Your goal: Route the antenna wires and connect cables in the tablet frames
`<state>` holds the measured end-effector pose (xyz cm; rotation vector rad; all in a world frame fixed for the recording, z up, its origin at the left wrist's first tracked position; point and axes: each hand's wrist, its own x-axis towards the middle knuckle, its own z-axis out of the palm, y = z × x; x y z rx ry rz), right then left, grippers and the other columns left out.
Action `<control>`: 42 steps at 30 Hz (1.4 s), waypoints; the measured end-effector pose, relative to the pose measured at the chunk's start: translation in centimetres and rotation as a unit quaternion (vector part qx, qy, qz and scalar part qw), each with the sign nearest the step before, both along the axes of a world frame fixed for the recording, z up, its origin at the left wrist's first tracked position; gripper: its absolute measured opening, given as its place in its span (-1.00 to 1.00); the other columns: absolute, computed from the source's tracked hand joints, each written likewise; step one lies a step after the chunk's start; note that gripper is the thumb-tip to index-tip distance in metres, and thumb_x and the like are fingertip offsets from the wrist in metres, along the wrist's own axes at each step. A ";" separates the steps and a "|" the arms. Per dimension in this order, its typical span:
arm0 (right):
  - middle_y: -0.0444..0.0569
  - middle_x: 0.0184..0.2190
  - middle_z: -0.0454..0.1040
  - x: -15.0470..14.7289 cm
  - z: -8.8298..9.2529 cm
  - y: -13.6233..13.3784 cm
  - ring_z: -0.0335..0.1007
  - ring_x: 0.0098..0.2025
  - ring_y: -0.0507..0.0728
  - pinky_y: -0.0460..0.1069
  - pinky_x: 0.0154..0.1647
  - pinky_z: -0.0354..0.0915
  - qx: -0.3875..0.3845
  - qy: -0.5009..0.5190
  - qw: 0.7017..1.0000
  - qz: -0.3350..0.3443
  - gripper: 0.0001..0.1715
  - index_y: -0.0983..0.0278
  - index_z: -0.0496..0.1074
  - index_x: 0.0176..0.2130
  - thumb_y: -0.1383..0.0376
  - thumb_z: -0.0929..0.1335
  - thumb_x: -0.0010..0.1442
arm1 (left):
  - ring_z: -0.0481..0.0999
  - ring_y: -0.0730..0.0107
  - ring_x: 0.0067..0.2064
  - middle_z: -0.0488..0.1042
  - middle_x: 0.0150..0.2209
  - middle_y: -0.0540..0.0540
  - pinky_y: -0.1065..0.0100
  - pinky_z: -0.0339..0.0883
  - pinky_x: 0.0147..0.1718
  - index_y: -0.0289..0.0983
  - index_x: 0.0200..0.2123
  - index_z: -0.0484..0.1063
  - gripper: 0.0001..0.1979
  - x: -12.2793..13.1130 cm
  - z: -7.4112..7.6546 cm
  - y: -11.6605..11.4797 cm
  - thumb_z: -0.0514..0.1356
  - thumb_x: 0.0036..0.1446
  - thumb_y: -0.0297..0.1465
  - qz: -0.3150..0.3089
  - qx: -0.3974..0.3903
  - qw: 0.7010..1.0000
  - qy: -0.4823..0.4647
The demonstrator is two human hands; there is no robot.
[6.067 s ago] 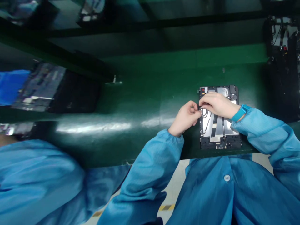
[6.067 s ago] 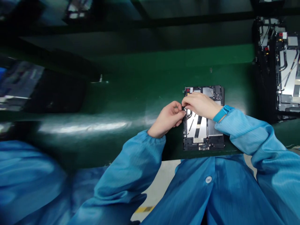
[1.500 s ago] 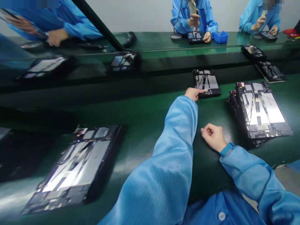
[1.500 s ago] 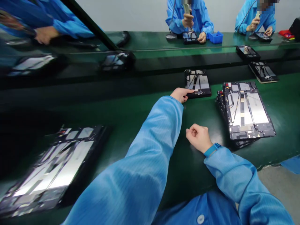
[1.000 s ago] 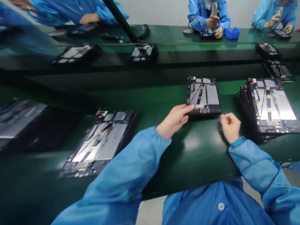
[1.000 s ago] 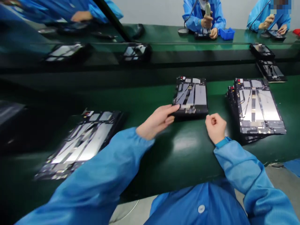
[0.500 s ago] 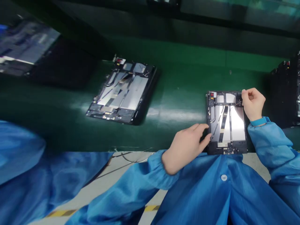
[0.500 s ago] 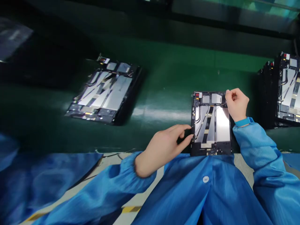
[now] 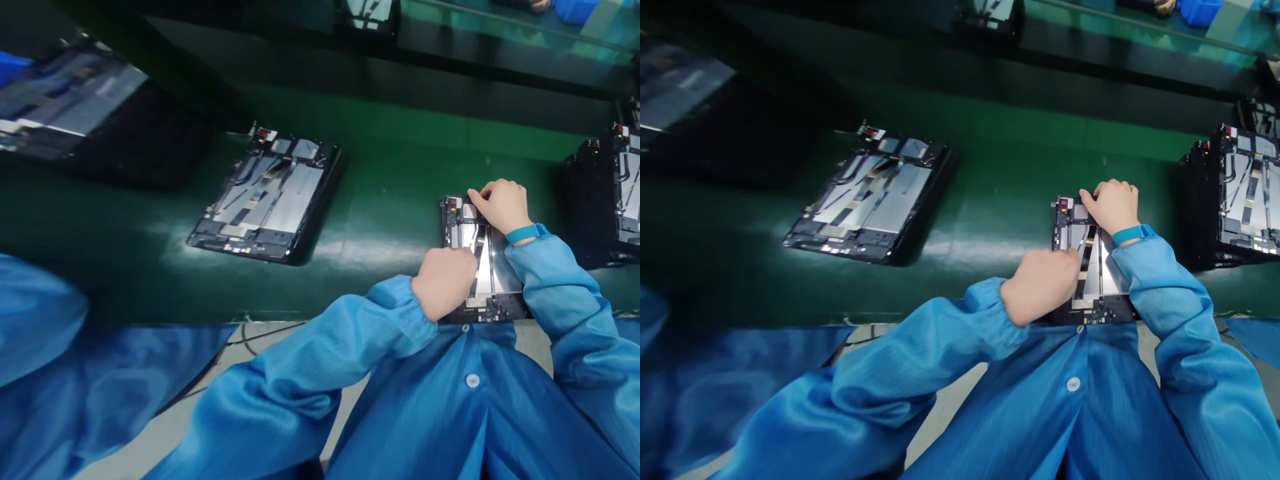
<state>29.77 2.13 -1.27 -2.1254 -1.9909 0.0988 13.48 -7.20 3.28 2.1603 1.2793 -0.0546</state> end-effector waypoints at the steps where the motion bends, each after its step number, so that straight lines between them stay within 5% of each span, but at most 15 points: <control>1: 0.23 -0.24 0.58 0.0 -0.1 0.0 0.46 -0.10 0.38 0.28 0.02 0.25 0.020 -0.004 1.000 -0.006 -0.52 0.31 0.60 -0.35 -0.01 0.35 0.32 | 0.67 -0.20 -0.22 0.63 -0.29 -0.44 0.16 0.28 -0.34 -0.37 -0.19 0.57 -0.77 -0.5 -0.4 -0.1 0.16 0.11 -0.58 -0.001 0.014 1.000 0.015; 6: 0.21 -0.28 0.59 -0.1 -0.2 0.0 0.47 -0.12 0.34 0.23 0.00 0.26 0.036 0.008 0.999 0.003 -0.47 0.30 0.61 -0.40 -0.05 0.35 0.31 | 0.55 0.16 -0.38 0.53 -0.44 -0.08 0.28 0.13 -0.43 -0.17 -0.37 0.35 -0.94 -3.0 -2.8 -1.2 0.15 0.12 -0.46 0.108 0.067 0.992 -0.002; 11: 0.06 -0.27 0.67 -0.2 0.2 1.1 0.53 -0.17 0.26 0.14 -0.07 0.28 -0.035 0.090 0.994 0.053 -0.67 0.20 0.69 -0.31 0.09 0.39 0.30 | 0.35 0.30 -0.50 0.26 -0.59 0.07 0.30 0.14 -0.40 -0.14 -0.49 0.08 -0.75 -5.1 -4.7 -1.5 0.14 0.12 -0.42 0.266 0.059 0.957 -0.101; 15: 0.00 -0.27 0.69 -0.1 0.6 1.3 0.57 -0.15 0.24 0.11 -0.05 0.32 -0.017 0.138 0.989 0.054 -0.81 0.20 0.67 -0.35 0.23 0.42 0.21 | 0.43 0.25 -0.40 0.39 -0.44 0.02 0.28 0.19 -0.37 -0.13 -0.27 0.29 -0.87 -5.7 -5.5 -0.7 0.21 0.14 -0.34 0.326 0.096 0.936 -0.096; 16: 0.00 -0.26 0.69 -0.1 0.7 1.1 0.57 -0.14 0.24 0.11 -0.04 0.33 -0.007 0.141 0.988 0.056 -0.84 0.21 0.65 -0.37 0.27 0.42 0.18 | 0.46 0.24 -0.35 0.44 -0.33 -0.02 0.28 0.22 -0.37 -0.15 -0.14 0.32 -0.77 -5.7 -5.5 -0.3 0.24 0.12 -0.33 0.332 0.108 0.931 -0.105; 20: -0.01 -0.30 0.67 0.3 1.0 -0.3 0.56 -0.17 0.25 0.11 -0.06 0.35 0.040 0.136 0.988 0.066 -0.91 0.22 0.56 -0.44 0.35 0.41 0.07 | 0.41 0.39 -0.42 0.44 -0.24 -0.01 0.33 0.29 -0.36 -0.19 0.08 0.28 -0.58 -5.1 -5.4 1.8 0.22 0.15 -0.35 0.285 0.061 0.930 -0.222; 28: -0.14 -0.52 0.49 1.6 1.1 -4.6 0.43 -0.38 0.14 0.03 -0.21 0.26 0.059 0.166 0.982 0.072 -0.92 0.19 0.41 -0.44 0.38 0.38 -0.02 | 0.38 0.52 -0.48 0.36 -0.47 0.09 0.45 0.28 -0.42 -0.22 -0.34 0.33 -0.86 -4.4 -5.1 6.3 0.19 0.07 -0.57 0.210 -0.100 0.921 -0.312; 33: -0.16 -0.51 0.48 1.6 1.0 -6.6 0.40 -0.39 0.11 0.02 -0.18 0.24 0.054 0.185 0.973 0.126 -0.89 0.19 0.44 -0.42 0.41 0.37 0.00 | 0.32 0.56 -0.61 0.32 -0.53 0.12 0.47 0.21 -0.61 -0.22 -0.35 0.32 -0.84 -5.2 -4.9 7.9 0.27 0.07 -0.53 0.191 -0.228 0.897 -0.327; 42: -0.17 -0.52 0.47 1.4 0.3 -7.9 0.33 -0.43 0.08 0.00 -0.25 0.22 0.083 0.240 0.949 0.189 -0.86 0.18 0.44 -0.43 0.43 0.35 0.07 | 0.35 0.58 -0.62 0.38 -0.56 0.10 0.50 0.23 -0.64 -0.25 -0.38 0.33 -0.78 -5.8 -4.5 8.7 0.33 0.04 -0.58 0.173 -0.282 0.879 -0.342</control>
